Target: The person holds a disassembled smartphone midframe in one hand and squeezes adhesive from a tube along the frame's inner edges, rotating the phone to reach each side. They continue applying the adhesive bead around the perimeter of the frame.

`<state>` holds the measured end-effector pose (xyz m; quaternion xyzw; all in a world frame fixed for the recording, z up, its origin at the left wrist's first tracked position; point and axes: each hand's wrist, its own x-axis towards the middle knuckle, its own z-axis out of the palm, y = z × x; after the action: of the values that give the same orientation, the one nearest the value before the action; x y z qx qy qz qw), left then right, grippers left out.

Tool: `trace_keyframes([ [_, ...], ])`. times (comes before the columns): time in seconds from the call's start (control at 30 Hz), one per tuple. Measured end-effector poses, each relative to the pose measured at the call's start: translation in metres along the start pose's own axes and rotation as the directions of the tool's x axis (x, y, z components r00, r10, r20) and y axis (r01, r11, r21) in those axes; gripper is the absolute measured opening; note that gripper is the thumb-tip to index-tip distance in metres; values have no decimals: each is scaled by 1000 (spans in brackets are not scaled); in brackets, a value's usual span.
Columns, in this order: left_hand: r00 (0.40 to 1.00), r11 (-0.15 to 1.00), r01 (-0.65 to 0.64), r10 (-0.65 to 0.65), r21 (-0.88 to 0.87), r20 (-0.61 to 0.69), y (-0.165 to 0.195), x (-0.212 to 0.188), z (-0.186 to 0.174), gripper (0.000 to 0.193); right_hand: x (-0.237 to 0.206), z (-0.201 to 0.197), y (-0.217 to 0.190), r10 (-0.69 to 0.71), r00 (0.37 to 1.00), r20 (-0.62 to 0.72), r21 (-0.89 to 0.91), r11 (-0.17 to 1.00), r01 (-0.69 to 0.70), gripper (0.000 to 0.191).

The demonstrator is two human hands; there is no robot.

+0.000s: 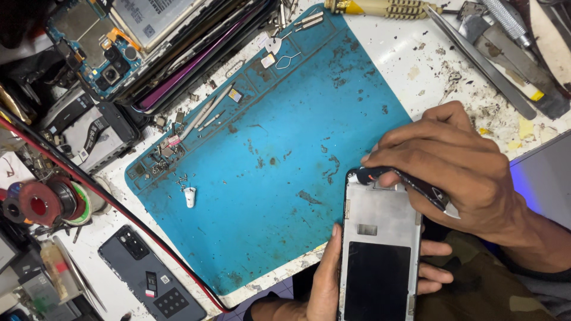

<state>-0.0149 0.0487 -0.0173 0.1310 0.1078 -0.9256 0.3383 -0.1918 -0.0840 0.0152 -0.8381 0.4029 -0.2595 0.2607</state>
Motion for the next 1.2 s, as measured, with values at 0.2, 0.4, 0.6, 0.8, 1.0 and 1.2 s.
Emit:
trace_keyframes([
  [0.2, 1000, 1000, 2, -2, 10, 5, 1, -1, -2, 106, -1, 1, 1, 13, 1000, 8, -3, 1000, -12, 37],
  [0.4, 1000, 1000, -1, 1, 3, 4, 1, -2, -2, 105, 0, 4, 0, 13, 1000, -8, 11, 1000, -13, 32],
  [0.6, 1000, 1000, -1, 1, 15, 3, 3, -3, 0, 104, 3, 2, -2, 18, 1000, -6, 15, 1000, -18, 33],
  [0.8, 1000, 1000, -6, 6, 5, 12, 4, -5, 0, 106, 4, 2, -5, 25, 1000, -8, -26, 999, -25, 32],
  [1.0, 1000, 1000, -9, 9, 2, 17, 4, -6, 0, 106, 5, 3, -6, 33, 999, -11, -43, 999, -33, 33],
  [1.2, 1000, 1000, -6, 6, 13, 19, 5, -6, 2, 107, 5, 2, -5, 23, 999, -23, -26, 999, -24, 30],
])
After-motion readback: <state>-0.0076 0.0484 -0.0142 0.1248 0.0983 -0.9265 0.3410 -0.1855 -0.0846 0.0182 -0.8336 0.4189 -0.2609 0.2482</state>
